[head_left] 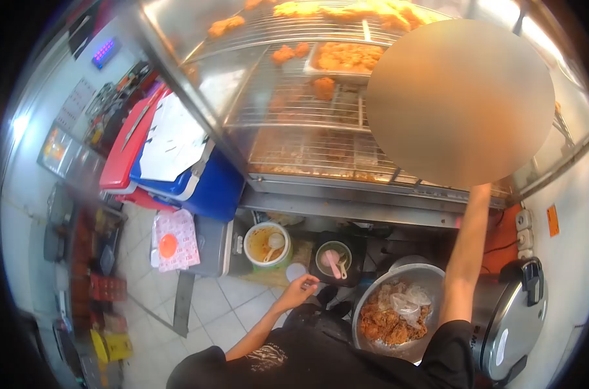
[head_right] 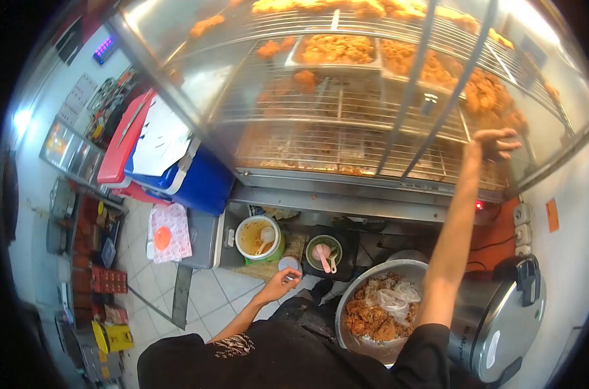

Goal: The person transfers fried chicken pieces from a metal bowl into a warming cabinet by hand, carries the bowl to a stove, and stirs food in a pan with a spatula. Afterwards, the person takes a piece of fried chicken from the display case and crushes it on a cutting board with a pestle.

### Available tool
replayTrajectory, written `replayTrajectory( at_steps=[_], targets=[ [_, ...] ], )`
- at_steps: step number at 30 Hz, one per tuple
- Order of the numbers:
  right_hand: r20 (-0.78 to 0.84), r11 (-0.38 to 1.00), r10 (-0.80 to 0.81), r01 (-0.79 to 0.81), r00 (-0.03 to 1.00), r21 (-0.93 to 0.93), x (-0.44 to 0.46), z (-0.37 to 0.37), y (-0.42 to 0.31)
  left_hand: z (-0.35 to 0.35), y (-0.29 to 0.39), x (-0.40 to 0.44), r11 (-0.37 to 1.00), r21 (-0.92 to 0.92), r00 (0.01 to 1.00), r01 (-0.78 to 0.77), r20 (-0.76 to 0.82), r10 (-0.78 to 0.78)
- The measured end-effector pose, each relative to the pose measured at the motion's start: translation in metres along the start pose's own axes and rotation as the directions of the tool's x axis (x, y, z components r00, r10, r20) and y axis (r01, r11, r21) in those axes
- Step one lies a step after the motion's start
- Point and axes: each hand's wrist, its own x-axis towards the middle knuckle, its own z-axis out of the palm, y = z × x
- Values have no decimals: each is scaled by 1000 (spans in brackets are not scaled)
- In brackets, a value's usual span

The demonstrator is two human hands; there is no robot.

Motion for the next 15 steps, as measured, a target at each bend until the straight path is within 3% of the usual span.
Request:
replayTrajectory(
  at_steps=[3, 5, 8, 12, 15],
  targets=[
    [10, 1000, 10, -10, 1000, 14, 4, -22, 13, 21, 5, -2, 995, -2, 995, 100, 13, -100],
    [15, 1000, 15, -16, 1000, 24, 6, -34, 23, 40, -1, 0, 999, 16, 999, 41, 22, -41],
    [16, 998, 22, -23, 1000, 63, 6, -47, 38, 72, -5, -4, 999, -33, 982, 31, 188, -25],
    [-2, 989, 24, -23, 1000, 147, 0, -72, 52, 107, -5, -13, 998, -62, 995, 5, 96, 1],
    [-8, 944, 11, -8, 1000, 329, -60, -110, 62, 129, -17, -16, 997, -63, 999, 35, 28, -33]
  ],
)
